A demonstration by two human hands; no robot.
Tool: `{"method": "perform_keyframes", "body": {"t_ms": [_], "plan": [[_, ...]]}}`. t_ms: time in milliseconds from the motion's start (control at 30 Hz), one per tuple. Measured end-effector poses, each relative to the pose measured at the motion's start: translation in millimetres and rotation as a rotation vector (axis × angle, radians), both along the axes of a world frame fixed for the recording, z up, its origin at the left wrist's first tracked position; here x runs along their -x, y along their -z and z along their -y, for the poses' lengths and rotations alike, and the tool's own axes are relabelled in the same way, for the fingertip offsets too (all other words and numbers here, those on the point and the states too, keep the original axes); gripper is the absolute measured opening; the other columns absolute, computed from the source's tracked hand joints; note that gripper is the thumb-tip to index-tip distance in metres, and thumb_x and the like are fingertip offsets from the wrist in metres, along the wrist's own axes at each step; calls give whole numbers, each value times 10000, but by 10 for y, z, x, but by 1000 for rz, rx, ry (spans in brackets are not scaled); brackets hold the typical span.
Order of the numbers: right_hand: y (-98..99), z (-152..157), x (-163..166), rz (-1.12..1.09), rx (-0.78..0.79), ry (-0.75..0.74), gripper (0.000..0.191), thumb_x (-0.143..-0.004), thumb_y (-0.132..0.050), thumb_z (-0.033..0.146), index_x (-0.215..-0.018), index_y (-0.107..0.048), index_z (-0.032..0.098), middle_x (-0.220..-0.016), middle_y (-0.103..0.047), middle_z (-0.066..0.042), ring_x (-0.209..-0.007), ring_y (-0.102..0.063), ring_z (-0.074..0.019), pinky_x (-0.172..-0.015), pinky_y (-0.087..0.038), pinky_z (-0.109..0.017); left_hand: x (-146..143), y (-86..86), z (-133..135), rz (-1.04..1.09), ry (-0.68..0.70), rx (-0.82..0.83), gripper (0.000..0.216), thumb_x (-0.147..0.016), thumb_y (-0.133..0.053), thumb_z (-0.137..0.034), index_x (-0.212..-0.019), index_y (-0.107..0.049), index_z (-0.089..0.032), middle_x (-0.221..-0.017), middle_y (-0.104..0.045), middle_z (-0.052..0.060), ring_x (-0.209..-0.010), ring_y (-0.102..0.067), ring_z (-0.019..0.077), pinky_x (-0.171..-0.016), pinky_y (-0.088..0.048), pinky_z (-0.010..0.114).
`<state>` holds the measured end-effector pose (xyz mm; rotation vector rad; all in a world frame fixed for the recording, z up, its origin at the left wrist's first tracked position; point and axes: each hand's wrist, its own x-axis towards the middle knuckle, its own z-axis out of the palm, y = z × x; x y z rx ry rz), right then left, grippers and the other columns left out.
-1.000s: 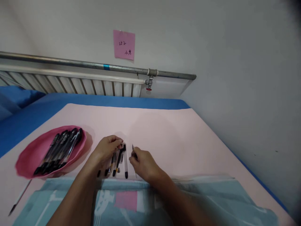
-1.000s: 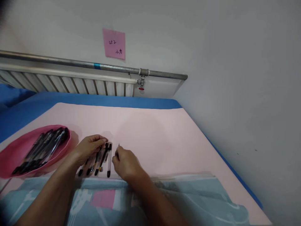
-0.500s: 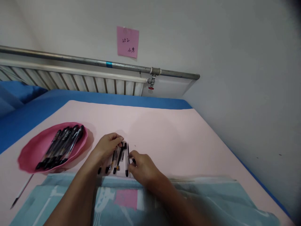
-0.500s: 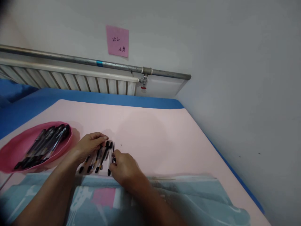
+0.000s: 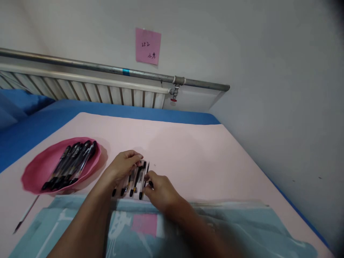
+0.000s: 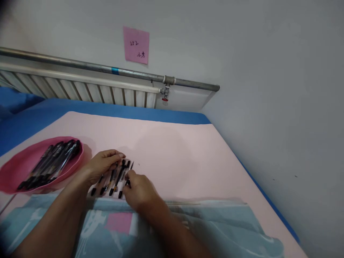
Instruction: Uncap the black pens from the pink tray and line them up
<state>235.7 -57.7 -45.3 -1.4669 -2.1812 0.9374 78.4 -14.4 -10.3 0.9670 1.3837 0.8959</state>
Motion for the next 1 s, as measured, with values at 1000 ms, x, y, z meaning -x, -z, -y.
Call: {"method": "perform_keyframes", "body": {"t_ms": [1000], "plan": [[-92,-79,-101,123,-121,37,179,-772,-459,153,-934,-531,178,-807,-589,-32,-691,-503,-135,-606,-314,-230,-31,3,28,101,59,26,286,-626,-632,-397,-753,-586,-145,-587,-537,-35,-380,-364,35,-354,-226,179]]}}
